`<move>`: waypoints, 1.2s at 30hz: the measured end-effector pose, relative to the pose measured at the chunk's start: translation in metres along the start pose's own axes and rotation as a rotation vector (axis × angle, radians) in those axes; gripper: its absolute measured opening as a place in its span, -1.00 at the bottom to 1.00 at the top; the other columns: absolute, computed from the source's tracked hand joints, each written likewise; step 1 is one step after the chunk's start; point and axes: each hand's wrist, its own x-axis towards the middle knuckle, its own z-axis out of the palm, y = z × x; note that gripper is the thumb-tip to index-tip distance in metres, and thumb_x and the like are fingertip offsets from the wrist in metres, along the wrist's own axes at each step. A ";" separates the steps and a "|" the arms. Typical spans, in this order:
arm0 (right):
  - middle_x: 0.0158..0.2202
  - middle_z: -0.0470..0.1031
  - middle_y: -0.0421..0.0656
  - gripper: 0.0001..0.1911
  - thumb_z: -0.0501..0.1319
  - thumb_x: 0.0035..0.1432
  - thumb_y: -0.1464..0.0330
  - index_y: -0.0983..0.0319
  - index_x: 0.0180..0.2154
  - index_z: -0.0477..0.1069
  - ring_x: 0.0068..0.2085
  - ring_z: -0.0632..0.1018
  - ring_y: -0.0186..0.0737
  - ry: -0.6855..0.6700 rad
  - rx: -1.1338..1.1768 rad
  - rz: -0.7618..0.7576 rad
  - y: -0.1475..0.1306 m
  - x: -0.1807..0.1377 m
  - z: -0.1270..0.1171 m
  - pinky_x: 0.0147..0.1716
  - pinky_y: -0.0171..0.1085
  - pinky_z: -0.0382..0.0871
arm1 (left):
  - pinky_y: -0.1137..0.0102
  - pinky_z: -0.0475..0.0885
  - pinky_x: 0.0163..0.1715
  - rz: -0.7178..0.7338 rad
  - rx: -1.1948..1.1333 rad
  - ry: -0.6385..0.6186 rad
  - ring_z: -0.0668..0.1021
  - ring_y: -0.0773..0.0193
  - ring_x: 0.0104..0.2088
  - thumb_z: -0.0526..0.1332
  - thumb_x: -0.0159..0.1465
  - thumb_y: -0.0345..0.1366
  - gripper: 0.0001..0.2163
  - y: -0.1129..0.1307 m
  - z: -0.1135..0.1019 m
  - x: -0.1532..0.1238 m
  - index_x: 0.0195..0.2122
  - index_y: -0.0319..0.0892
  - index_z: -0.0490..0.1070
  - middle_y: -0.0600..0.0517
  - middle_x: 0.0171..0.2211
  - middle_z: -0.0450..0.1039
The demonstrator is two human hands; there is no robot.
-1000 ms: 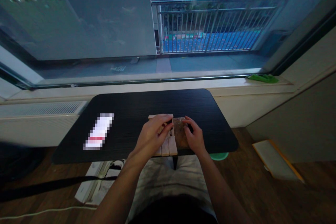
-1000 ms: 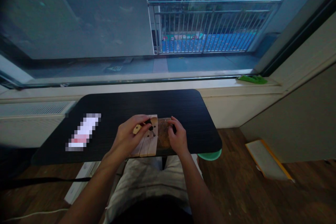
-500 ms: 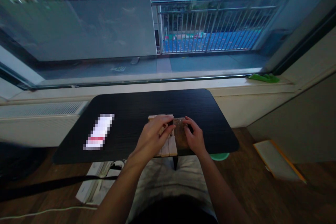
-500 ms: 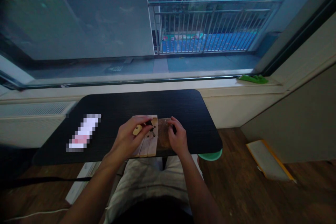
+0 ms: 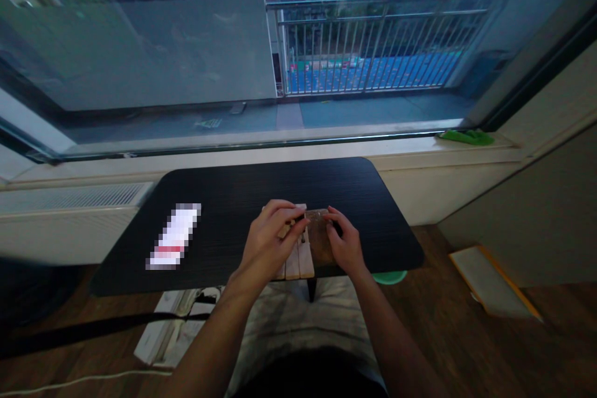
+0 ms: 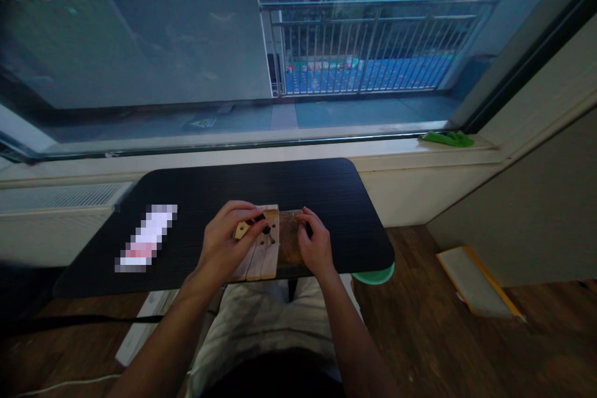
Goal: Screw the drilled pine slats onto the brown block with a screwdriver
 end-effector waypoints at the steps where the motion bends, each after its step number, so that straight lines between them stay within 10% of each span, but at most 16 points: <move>1: 0.06 0.60 -0.02 -0.76 0.14 0.17 0.35 0.16 -0.22 0.57 0.13 0.56 -0.01 0.001 -0.001 0.000 0.000 0.000 0.000 0.19 0.04 0.39 | 0.39 0.60 -0.23 -0.004 -0.006 -0.005 0.63 0.30 -0.25 0.32 0.32 -0.39 -0.89 0.000 0.000 0.000 -0.14 -0.13 0.52 -0.01 -0.18 0.55; 36: 0.05 0.60 -0.02 -0.78 0.15 0.17 0.35 0.15 -0.22 0.57 0.12 0.57 0.00 0.007 0.010 -0.010 0.003 0.000 -0.001 0.18 0.05 0.39 | 0.39 0.60 -0.14 0.079 -0.075 -0.019 0.66 0.27 -0.19 0.30 0.30 -0.47 -0.86 -0.001 0.002 0.002 -0.12 -0.22 0.52 -0.09 -0.18 0.62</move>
